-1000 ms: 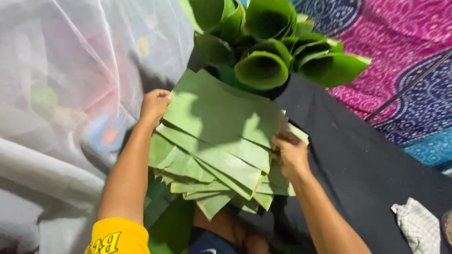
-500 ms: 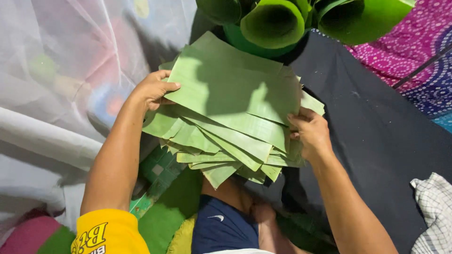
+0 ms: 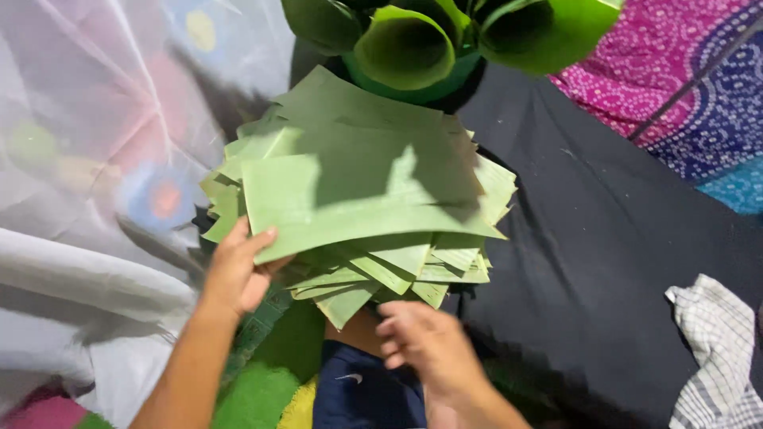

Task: Fold banana leaves into cones and secure them with toothpicks.

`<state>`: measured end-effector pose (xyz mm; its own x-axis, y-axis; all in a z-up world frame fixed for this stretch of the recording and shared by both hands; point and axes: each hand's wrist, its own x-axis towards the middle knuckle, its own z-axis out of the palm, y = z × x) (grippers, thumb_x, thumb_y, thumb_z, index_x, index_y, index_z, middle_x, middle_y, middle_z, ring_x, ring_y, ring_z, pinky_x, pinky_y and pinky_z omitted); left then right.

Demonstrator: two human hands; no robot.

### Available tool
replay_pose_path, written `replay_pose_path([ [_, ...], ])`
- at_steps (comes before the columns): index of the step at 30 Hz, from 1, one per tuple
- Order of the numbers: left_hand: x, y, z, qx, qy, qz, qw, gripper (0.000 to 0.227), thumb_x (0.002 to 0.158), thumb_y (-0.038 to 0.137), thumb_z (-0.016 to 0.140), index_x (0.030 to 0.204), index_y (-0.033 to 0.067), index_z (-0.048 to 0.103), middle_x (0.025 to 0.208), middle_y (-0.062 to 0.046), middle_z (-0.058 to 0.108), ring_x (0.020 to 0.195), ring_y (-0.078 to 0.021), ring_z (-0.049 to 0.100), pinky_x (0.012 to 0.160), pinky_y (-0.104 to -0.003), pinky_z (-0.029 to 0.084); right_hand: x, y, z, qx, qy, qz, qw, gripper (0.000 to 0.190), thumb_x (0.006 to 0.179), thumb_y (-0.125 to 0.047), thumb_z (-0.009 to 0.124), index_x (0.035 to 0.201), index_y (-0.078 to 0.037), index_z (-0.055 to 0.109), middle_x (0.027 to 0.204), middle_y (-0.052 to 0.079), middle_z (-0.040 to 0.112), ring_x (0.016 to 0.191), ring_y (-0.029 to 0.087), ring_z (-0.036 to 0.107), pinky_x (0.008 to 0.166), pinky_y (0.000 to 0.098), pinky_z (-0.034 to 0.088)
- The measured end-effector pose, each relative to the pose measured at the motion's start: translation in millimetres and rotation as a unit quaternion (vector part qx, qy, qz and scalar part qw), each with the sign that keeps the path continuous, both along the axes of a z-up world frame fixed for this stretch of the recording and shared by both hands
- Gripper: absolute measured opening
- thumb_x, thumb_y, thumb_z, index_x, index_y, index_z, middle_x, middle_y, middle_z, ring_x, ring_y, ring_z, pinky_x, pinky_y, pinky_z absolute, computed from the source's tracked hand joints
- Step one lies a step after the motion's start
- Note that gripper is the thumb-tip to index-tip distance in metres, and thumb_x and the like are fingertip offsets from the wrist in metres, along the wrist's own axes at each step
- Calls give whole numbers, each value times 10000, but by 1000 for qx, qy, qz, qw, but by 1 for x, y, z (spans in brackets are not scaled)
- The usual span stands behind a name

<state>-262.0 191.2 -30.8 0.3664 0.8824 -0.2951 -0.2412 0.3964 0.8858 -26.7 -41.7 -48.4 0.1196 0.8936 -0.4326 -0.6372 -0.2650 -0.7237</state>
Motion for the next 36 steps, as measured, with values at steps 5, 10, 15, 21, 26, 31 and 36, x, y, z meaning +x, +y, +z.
replay_pose_path([
  [5, 32, -90, 9, 1, -64, 87, 994, 445, 934, 62, 574, 1376, 91, 528, 1257, -70, 649, 1107, -239, 651, 899, -432, 563, -45, 28, 3, 13, 35, 79, 996, 454, 904, -303, 680, 1289, -65, 638, 1027, 70, 718, 818, 138, 685, 677, 303, 594],
  [10, 49, -146, -1, 6, -102, 183, 978, 384, 1015, 122, 543, 1394, 67, 517, 1258, -92, 635, 1113, -244, 623, 909, -417, 511, -71, 42, -10, 98, -24, 57, 993, 385, 994, -266, 710, 1235, 24, 639, 1017, 56, 640, 849, 101, 609, 690, 275, 541],
  [15, 52, -164, 0, 9, -182, 191, 965, 473, 987, 154, 526, 1451, 76, 475, 1294, -99, 652, 1140, -253, 634, 924, -432, 508, -63, 39, -14, 103, -73, 38, 991, 286, 958, -194, 649, 1123, 32, 708, 912, 74, 743, 727, 137, 678, 638, 286, 578],
  [21, 12, -124, -17, -51, -126, 177, 975, 524, 980, 82, 575, 1476, -50, 470, 1319, -144, 646, 1166, -306, 635, 974, -495, 521, -7, 15, -6, 2, 52, 136, 989, 277, 945, -145, 655, 1138, 54, 667, 863, 103, 689, 628, 173, 637, 553, 339, 559],
  [26, 37, -151, -13, 52, -120, 219, 967, 591, 960, 47, 548, 1535, 21, 414, 1410, -138, 603, 1230, -258, 614, 1023, -445, 503, -19, -12, 4, 20, 79, 33, 996, 412, 899, -204, 695, 1275, -53, 621, 942, 53, 663, 681, 145, 640, 622, 323, 588],
  [31, 71, -195, -10, 28, -198, 208, 957, 559, 988, 65, 493, 1537, 14, 402, 1446, -163, 582, 1253, -270, 620, 1024, -441, 509, -29, -28, 2, 47, 64, 23, 997, 505, 865, -177, 724, 1320, -35, 557, 1142, 36, 692, 968, 123, 708, 755, 371, 648],
  [36, 76, -204, -16, -92, -274, 74, 954, 512, 999, 139, 452, 1488, -10, 430, 1347, -181, 631, 1177, -303, 646, 952, -491, 531, 18, -36, 20, -2, 56, -185, 981, 511, 813, -112, 674, 1315, -102, 578, 1126, 107, 723, 904, 229, 724, 677, 407, 619],
])
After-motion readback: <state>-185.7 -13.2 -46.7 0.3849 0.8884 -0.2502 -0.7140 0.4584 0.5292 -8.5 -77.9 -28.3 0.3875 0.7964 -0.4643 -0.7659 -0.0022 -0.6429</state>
